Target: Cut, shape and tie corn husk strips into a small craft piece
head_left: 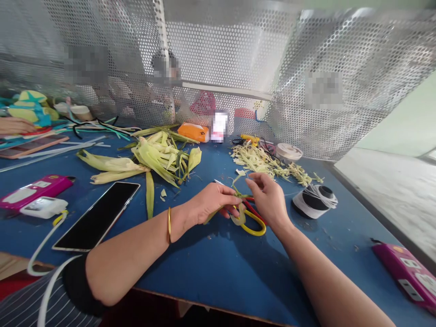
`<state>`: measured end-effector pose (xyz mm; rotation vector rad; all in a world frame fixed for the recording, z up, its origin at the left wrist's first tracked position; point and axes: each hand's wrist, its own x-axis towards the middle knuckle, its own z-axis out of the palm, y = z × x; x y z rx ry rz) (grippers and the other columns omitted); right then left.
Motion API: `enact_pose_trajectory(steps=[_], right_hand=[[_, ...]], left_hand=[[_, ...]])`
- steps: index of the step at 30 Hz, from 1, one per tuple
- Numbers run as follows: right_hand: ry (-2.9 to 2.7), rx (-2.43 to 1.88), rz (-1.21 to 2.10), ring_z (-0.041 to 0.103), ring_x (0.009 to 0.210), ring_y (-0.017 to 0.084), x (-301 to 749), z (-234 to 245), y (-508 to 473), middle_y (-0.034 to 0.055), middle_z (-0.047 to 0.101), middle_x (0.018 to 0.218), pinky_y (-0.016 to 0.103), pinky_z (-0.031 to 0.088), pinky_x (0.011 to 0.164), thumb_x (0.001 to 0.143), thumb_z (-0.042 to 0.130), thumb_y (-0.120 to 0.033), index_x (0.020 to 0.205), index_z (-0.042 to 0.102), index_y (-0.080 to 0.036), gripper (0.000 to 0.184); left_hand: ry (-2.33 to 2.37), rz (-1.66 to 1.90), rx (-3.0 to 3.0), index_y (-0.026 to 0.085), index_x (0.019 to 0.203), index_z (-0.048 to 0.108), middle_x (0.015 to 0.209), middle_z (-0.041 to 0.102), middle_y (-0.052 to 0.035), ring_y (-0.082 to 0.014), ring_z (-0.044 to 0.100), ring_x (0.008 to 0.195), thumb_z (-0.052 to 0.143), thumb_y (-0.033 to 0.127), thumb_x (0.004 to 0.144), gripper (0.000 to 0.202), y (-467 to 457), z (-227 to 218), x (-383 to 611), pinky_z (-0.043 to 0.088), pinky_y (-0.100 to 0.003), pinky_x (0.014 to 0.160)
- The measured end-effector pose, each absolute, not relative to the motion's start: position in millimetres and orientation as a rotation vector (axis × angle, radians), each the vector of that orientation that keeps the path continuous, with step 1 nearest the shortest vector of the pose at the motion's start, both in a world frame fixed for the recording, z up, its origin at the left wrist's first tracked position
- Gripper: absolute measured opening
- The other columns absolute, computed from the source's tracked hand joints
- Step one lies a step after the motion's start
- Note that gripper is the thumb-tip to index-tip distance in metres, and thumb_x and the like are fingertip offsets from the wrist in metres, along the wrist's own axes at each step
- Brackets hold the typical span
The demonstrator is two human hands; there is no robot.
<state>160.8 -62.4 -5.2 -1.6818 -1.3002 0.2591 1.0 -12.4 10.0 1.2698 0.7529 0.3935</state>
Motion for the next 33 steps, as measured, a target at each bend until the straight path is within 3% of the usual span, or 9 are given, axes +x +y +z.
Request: enact_pose_trajectory(steps=[2, 4, 9, 15, 21, 26, 33], right_hand=[[-1.367, -1.621, -0.020, 0.060, 0.076, 0.019, 156.9, 0.4, -69.3, 0.0032, 0.068, 0.081, 0.031, 0.041, 0.071, 0.087, 0.057, -0.037, 0.091, 0.066, -0.020, 0.020], [-1.468, -1.544, -0.122, 0.060, 0.072, 0.017, 148.8, 3.6, -77.1, 0.0022, 0.067, 0.075, 0.030, 0.040, 0.071, 0.090, 0.054, -0.034, 0.080, 0.065, -0.020, 0.020], [-1.628, -1.642, 0.210, 0.054, 0.058, 0.014, 130.9, -7.2, -81.6, -0.0007, 0.065, 0.066, 0.026, 0.036, 0.057, 0.088, 0.058, -0.038, 0.071, 0.063, -0.022, 0.025], [-1.437, -1.622, 0.460, 0.056, 0.064, 0.016, 129.7, -25.0, -70.8, 0.0002, 0.067, 0.071, 0.026, 0.039, 0.061, 0.086, 0.059, -0.039, 0.073, 0.066, -0.021, 0.024], [-1.342, -1.565, 0.553, 0.051, 0.063, 0.015, 127.4, -29.5, -69.3, -0.0013, 0.061, 0.066, 0.026, 0.038, 0.062, 0.083, 0.059, -0.034, 0.068, 0.062, -0.020, 0.021], [-1.300, -1.517, 0.640, 0.040, 0.058, 0.013, 127.8, -33.5, -69.3, -0.0040, 0.051, 0.062, 0.026, 0.034, 0.058, 0.081, 0.057, -0.032, 0.066, 0.053, -0.021, 0.019], [-1.330, -1.453, 0.685, 0.037, 0.060, 0.013, 128.2, -32.1, -70.8, -0.0047, 0.045, 0.061, 0.025, 0.031, 0.057, 0.078, 0.054, -0.025, 0.065, 0.049, -0.021, 0.015]], left_hand=[[0.761, 0.472, 1.093, 0.011, 0.075, 0.071, 0.075, 0.072, -0.0075, -0.0132, 0.066, 0.065, 0.071, 0.020, 0.075, 0.008, -9.4, 9.9, 1.4, 0.048, -0.020, 0.056], [0.722, 0.536, 0.965, 0.011, 0.078, 0.071, 0.080, 0.072, -0.0088, -0.0144, 0.067, 0.071, 0.071, 0.020, 0.075, 0.010, -6.1, 9.7, 1.0, 0.051, -0.023, 0.065], [0.602, 0.671, 0.947, 0.011, 0.075, 0.072, 0.076, 0.069, -0.0054, -0.0102, 0.060, 0.067, 0.074, 0.021, 0.071, 0.011, -3.4, 5.6, 1.1, 0.045, -0.020, 0.064], [0.618, 0.725, 0.983, 0.010, 0.076, 0.074, 0.074, 0.069, -0.0057, -0.0118, 0.059, 0.073, 0.078, 0.019, 0.067, 0.013, -6.5, -3.9, 6.5, 0.042, -0.022, 0.069], [0.690, 0.746, 1.006, 0.012, 0.076, 0.076, 0.074, 0.070, -0.0051, -0.0112, 0.060, 0.073, 0.068, 0.012, 0.074, 0.009, -7.1, -6.8, 9.2, 0.042, -0.024, 0.075], [0.756, 0.775, 1.051, 0.012, 0.074, 0.076, 0.073, 0.070, -0.0051, -0.0135, 0.061, 0.075, 0.068, 0.013, 0.074, 0.008, -5.5, -7.9, 9.4, 0.045, -0.028, 0.082], [0.756, 0.796, 1.056, 0.012, 0.075, 0.077, 0.075, 0.072, -0.0062, -0.0142, 0.062, 0.077, 0.068, 0.012, 0.073, 0.009, -3.4, -10.8, 9.8, 0.046, -0.029, 0.085]])
